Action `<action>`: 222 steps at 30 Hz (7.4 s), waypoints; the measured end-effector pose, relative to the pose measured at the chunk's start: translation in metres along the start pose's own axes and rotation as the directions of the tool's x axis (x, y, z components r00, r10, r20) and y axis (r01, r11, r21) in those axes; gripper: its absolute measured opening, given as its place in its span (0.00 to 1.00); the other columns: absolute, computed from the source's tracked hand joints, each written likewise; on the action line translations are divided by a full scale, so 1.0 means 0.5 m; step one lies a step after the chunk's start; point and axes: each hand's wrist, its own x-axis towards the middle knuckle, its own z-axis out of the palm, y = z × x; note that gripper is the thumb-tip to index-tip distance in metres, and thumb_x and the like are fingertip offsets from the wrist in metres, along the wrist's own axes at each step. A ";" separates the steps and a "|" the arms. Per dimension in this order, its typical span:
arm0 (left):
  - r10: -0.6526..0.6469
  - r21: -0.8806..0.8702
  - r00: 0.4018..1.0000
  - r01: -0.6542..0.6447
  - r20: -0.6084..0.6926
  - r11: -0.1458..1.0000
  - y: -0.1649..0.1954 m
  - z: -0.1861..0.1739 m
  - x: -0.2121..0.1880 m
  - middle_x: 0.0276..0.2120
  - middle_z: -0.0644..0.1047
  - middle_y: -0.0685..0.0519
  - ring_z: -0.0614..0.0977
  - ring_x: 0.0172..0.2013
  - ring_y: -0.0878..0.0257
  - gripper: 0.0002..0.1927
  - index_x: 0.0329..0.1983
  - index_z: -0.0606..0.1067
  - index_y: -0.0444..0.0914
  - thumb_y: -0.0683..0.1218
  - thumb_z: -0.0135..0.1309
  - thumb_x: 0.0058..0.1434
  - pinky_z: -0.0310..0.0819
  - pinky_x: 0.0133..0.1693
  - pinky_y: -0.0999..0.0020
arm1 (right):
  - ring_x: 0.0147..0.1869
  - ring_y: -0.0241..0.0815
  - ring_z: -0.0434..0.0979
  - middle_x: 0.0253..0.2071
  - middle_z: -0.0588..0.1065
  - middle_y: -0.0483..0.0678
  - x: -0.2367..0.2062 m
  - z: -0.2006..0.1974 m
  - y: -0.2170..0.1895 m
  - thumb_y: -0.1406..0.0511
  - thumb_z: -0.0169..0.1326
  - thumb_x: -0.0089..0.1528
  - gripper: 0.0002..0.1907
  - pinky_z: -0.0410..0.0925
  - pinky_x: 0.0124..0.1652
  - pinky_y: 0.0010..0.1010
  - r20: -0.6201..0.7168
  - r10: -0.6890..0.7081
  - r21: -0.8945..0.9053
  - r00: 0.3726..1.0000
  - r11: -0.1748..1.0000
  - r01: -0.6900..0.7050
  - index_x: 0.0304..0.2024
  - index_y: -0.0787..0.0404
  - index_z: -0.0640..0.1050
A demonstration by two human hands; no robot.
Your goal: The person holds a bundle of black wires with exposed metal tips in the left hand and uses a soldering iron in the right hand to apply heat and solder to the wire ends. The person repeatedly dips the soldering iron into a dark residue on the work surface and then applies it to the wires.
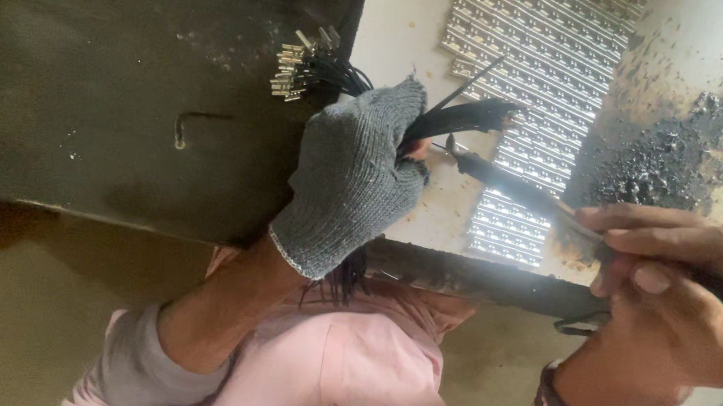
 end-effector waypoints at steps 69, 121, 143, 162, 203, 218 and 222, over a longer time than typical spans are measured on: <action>-0.020 -0.072 0.969 0.002 -0.246 0.997 -0.059 0.006 0.075 0.26 0.77 0.51 0.81 0.27 0.63 0.05 0.34 0.76 0.37 0.41 0.62 0.62 0.73 0.32 0.66 | 0.48 0.63 0.84 0.42 0.74 0.67 0.045 -0.023 0.123 0.82 0.60 0.63 0.15 0.78 0.31 0.31 0.089 -0.523 -0.275 0.847 0.805 0.526 0.48 0.66 0.72; 0.024 0.108 0.992 -0.010 -0.127 0.994 -0.056 -0.118 -0.024 0.42 0.79 0.48 0.81 0.36 0.64 0.07 0.51 0.73 0.32 0.42 0.52 0.81 0.75 0.33 0.75 | 0.45 0.65 0.79 0.38 0.74 0.67 -0.316 -0.311 0.215 0.72 0.50 0.63 0.07 0.74 0.43 0.42 -0.583 -0.026 0.135 0.812 0.983 0.128 0.32 0.73 0.75; -0.022 -0.204 0.994 0.000 -0.108 0.979 -0.022 0.014 0.078 0.27 0.82 0.50 0.84 0.27 0.65 0.02 0.32 0.79 0.36 0.37 0.60 0.57 0.75 0.31 0.70 | 0.44 0.65 0.83 0.40 0.71 0.69 -0.025 -0.037 0.115 0.78 0.52 0.69 0.05 0.73 0.26 0.34 -0.108 -0.487 -0.337 0.866 0.838 0.429 0.43 0.67 0.70; -0.018 -0.107 0.992 0.004 -0.124 0.994 -0.032 0.018 0.077 0.26 0.79 0.47 0.83 0.26 0.59 0.02 0.33 0.78 0.36 0.40 0.59 0.61 0.75 0.31 0.62 | 0.46 0.61 0.84 0.39 0.72 0.61 0.000 -0.001 0.122 0.83 0.50 0.72 0.11 0.73 0.26 0.28 -0.142 -0.390 -0.248 0.910 0.904 0.349 0.45 0.64 0.70; -0.415 -0.415 0.835 0.254 -0.363 0.874 -0.112 -0.075 0.005 0.33 0.80 0.53 0.74 0.22 0.70 0.10 0.49 0.77 0.36 0.45 0.47 0.74 0.69 0.28 0.76 | 0.35 0.63 0.78 0.35 0.75 0.71 -0.300 -0.282 0.181 0.73 0.49 0.58 0.07 0.71 0.29 0.39 -0.660 0.069 0.163 0.748 0.985 0.053 0.31 0.77 0.73; -0.096 -0.412 0.992 0.051 -0.088 0.910 -0.024 0.002 0.032 0.25 0.77 0.55 0.77 0.26 0.69 0.03 0.39 0.78 0.35 0.40 0.59 0.66 0.70 0.29 0.71 | 0.47 0.60 0.80 0.40 0.73 0.63 -0.297 -0.236 0.253 0.71 0.49 0.70 0.04 0.73 0.39 0.35 -0.543 -0.102 0.144 0.834 0.966 0.212 0.39 0.65 0.73; 0.001 -0.335 0.996 -0.033 -0.095 0.942 -0.022 0.007 0.064 0.29 0.77 0.53 0.80 0.29 0.68 0.05 0.43 0.76 0.33 0.42 0.56 0.70 0.74 0.33 0.70 | 0.46 0.59 0.80 0.38 0.72 0.63 -0.233 -0.181 0.232 0.72 0.48 0.71 0.04 0.72 0.38 0.33 -0.476 -0.230 0.002 0.849 0.965 0.263 0.40 0.63 0.73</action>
